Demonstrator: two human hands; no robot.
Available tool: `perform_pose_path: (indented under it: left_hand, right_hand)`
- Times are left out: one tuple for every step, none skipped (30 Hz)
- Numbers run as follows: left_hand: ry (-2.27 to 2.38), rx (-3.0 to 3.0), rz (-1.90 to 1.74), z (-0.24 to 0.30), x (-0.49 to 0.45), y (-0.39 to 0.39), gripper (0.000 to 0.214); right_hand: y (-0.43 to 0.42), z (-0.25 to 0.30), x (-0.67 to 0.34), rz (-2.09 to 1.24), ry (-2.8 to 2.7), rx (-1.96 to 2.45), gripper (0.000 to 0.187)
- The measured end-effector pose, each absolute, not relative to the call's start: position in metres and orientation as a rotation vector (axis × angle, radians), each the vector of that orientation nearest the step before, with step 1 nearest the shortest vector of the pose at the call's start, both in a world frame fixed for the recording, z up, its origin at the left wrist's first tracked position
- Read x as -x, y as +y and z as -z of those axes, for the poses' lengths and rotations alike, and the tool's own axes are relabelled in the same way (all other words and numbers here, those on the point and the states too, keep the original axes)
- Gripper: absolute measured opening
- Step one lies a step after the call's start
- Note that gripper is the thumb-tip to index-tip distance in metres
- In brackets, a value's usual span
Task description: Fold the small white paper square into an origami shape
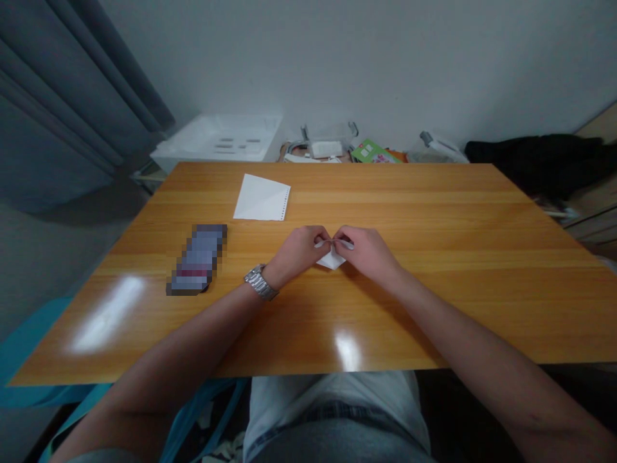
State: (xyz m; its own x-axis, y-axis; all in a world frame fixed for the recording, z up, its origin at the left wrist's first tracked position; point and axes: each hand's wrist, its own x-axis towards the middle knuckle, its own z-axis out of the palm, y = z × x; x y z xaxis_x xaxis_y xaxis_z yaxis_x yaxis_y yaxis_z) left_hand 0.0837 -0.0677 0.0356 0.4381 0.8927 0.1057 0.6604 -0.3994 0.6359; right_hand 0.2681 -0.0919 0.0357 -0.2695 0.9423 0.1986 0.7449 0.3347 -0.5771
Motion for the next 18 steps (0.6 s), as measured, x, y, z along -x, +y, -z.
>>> perform_pose_path:
  left_hand:
    - [1.292,-2.177,-0.609,-0.035,-0.083,-0.067,0.019]
    - [1.283,-2.173,-0.617,-0.034,-0.083,-0.067,0.019]
    - [1.276,-2.170,-0.622,-0.033,-0.083,-0.067,0.019]
    - [1.270,-2.168,-0.626,-0.033,-0.083,-0.067,0.019]
    - [1.262,-2.164,-0.629,-0.032,-0.082,-0.066,0.019]
    - [1.254,-2.160,-0.631,-0.032,-0.082,-0.066,0.018]
    - [1.244,-2.154,-0.633,-0.032,-0.082,-0.066,0.017]
    - [1.235,-2.149,-0.637,-0.031,-0.082,-0.066,0.017]
    - [1.227,-2.145,-0.642,-0.031,-0.082,-0.066,0.017]
    - [1.220,-2.140,-0.647,-0.030,-0.081,-0.066,0.017]
    - [1.207,-2.133,-0.654,-0.030,-0.081,-0.066,0.017]
    - [1.185,-2.120,-0.660,-0.028,-0.080,-0.066,0.016]
    - [1.152,-2.097,-0.667,-0.027,-0.080,-0.066,0.016]
    - [1.113,-2.061,-0.680,-0.025,-0.079,-0.066,0.017]
    - [1.071,-2.019,-0.692,-0.023,-0.078,-0.066,0.018]
    - [1.029,-1.966,-0.717,-0.022,-0.077,-0.066,0.022]
    - [0.998,-1.922,-0.744,-0.020,-0.076,-0.066,0.024]
    - [0.976,-1.893,-0.759,-0.019,-0.075,-0.066,0.023]
  right_hand:
    - [-0.091,-0.035,-0.269,-0.515,-2.093,1.470,0.011]
    - [-0.091,-0.034,-0.269,-0.520,-2.091,1.465,0.011]
    - [-0.091,-0.034,-0.270,-0.520,-2.089,1.460,0.011]
    - [-0.090,-0.033,-0.271,-0.516,-2.090,1.454,0.011]
    - [-0.090,-0.033,-0.271,-0.511,-2.091,1.448,0.011]
    - [-0.090,-0.032,-0.272,-0.507,-2.092,1.444,0.011]
    - [-0.090,-0.032,-0.272,-0.503,-2.092,1.440,0.011]
    - [-0.090,-0.032,-0.272,-0.503,-2.091,1.439,0.011]
    - [-0.090,-0.032,-0.272,-0.509,-2.089,1.440,0.010]
    - [-0.090,-0.032,-0.272,-0.519,-2.087,1.442,0.010]
    - [-0.091,-0.032,-0.273,-0.528,-2.084,1.444,0.010]
    - [-0.091,-0.032,-0.273,-0.536,-2.082,1.442,0.010]
    - [-0.091,-0.032,-0.273,-0.539,-2.077,1.434,0.010]
    - [-0.091,-0.032,-0.274,-0.541,-2.071,1.419,0.010]
    - [-0.091,-0.031,-0.275,-0.537,-2.065,1.393,0.010]
    - [-0.091,-0.031,-0.276,-0.533,-2.064,1.358,0.010]
    - [-0.091,-0.030,-0.278,-0.531,-2.067,1.320,0.011]
    - [-0.091,-0.030,-0.279,-0.534,-2.070,1.285,0.011]
